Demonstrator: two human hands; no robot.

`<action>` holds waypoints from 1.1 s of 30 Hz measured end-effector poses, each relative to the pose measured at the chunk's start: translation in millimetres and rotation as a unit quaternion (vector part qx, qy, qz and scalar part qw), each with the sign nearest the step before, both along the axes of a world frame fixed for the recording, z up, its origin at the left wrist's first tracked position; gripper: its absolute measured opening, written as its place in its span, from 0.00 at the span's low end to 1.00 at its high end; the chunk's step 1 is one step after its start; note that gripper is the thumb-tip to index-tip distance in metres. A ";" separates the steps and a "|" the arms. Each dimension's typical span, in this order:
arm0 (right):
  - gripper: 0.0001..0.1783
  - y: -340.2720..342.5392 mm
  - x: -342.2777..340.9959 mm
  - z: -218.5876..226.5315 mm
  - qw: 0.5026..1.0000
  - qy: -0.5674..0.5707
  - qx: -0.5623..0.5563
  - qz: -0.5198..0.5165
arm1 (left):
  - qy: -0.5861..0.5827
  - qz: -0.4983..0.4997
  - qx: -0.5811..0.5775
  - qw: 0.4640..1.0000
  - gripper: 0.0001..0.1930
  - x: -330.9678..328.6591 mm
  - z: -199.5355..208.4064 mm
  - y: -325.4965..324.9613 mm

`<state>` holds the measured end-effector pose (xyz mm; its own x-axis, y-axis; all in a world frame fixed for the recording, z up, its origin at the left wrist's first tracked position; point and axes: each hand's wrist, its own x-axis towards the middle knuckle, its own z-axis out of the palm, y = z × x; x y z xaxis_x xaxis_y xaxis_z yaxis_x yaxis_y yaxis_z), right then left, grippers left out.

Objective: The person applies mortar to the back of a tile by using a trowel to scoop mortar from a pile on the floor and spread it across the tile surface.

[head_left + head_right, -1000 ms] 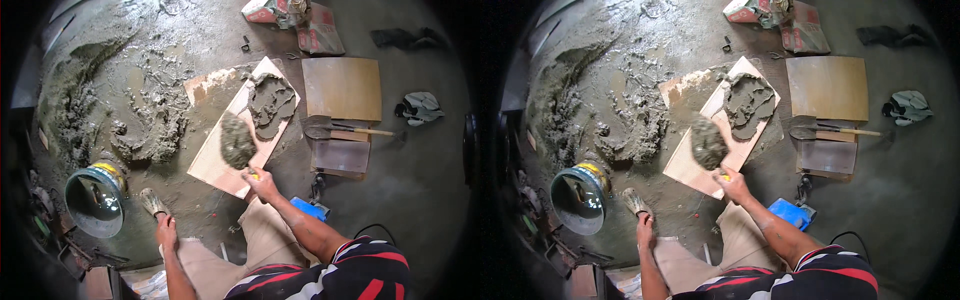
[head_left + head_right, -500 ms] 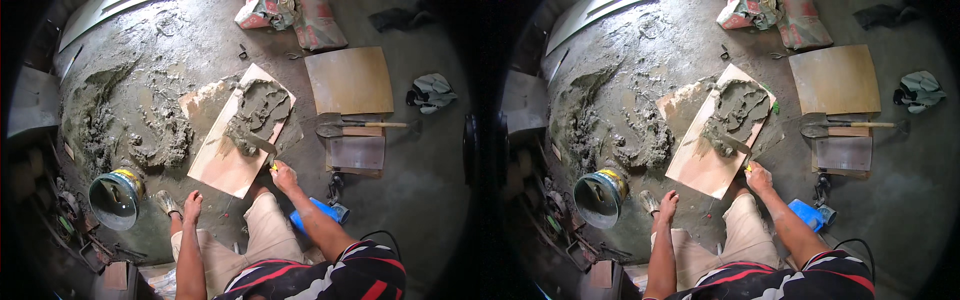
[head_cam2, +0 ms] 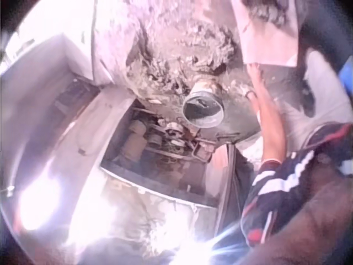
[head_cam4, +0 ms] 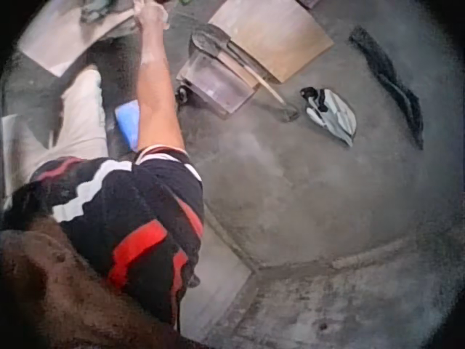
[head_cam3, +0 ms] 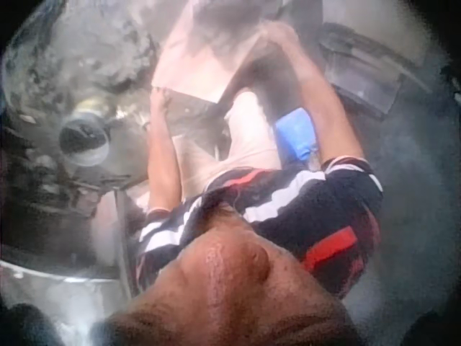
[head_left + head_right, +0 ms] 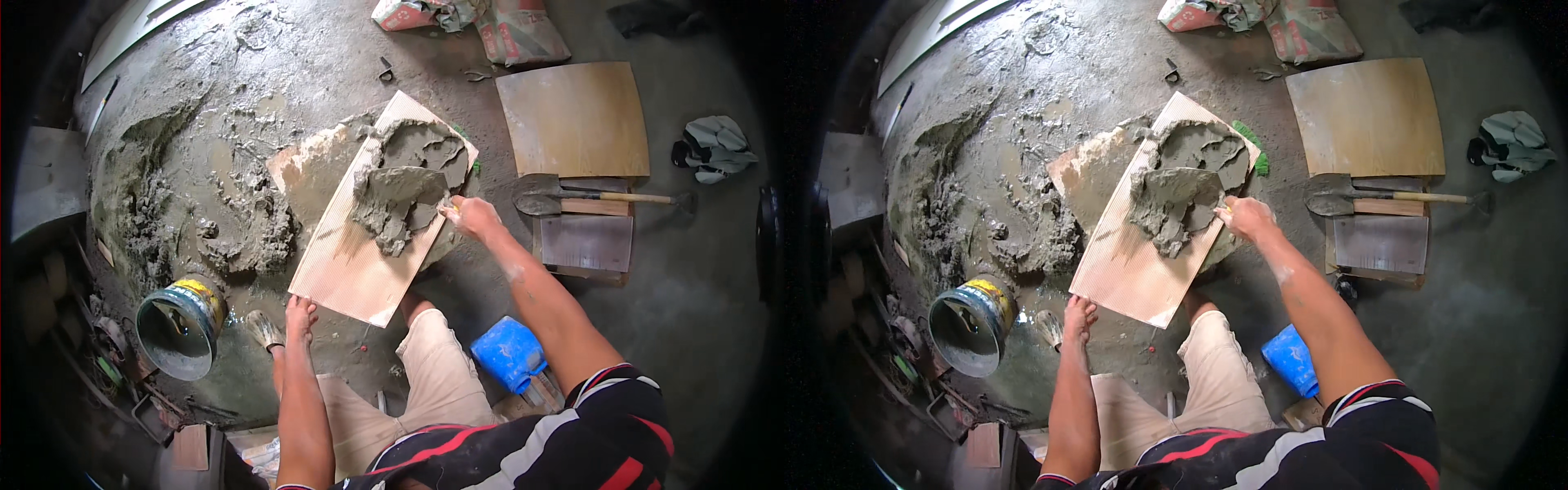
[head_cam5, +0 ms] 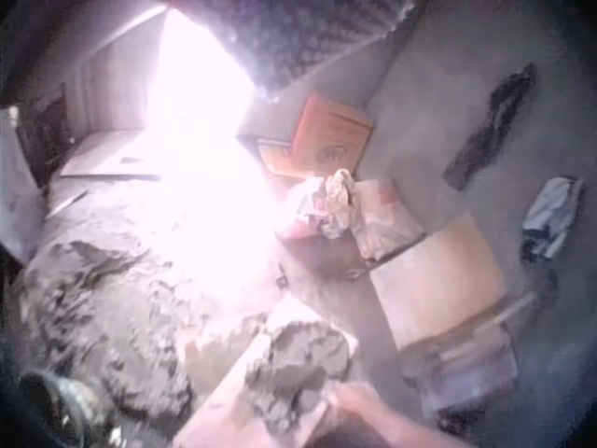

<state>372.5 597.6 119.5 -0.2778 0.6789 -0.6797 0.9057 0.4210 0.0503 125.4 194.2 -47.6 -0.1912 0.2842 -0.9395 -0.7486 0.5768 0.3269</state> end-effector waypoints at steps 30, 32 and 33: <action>0.30 114.1 4.1 -43.8 0.993 0.020 0.054 -0.104 | 0.010 -0.035 -0.070 0.997 0.33 10.6 8.8 -0.8; 0.29 126.0 3.3 -48.7 0.993 0.041 0.084 -0.066 | 0.007 -0.043 -0.063 0.997 0.31 15.0 7.4 2.5; 0.29 127.1 10.3 -50.6 0.993 0.039 0.087 -0.067 | 0.004 -0.049 -0.058 0.997 0.29 19.0 7.5 6.0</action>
<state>382.8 724.8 68.9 -0.2242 0.8185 -0.5289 0.9569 0.2877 0.0395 144.3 200.2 -40.1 -0.1745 0.1906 -0.9660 -0.6841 0.6821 0.2582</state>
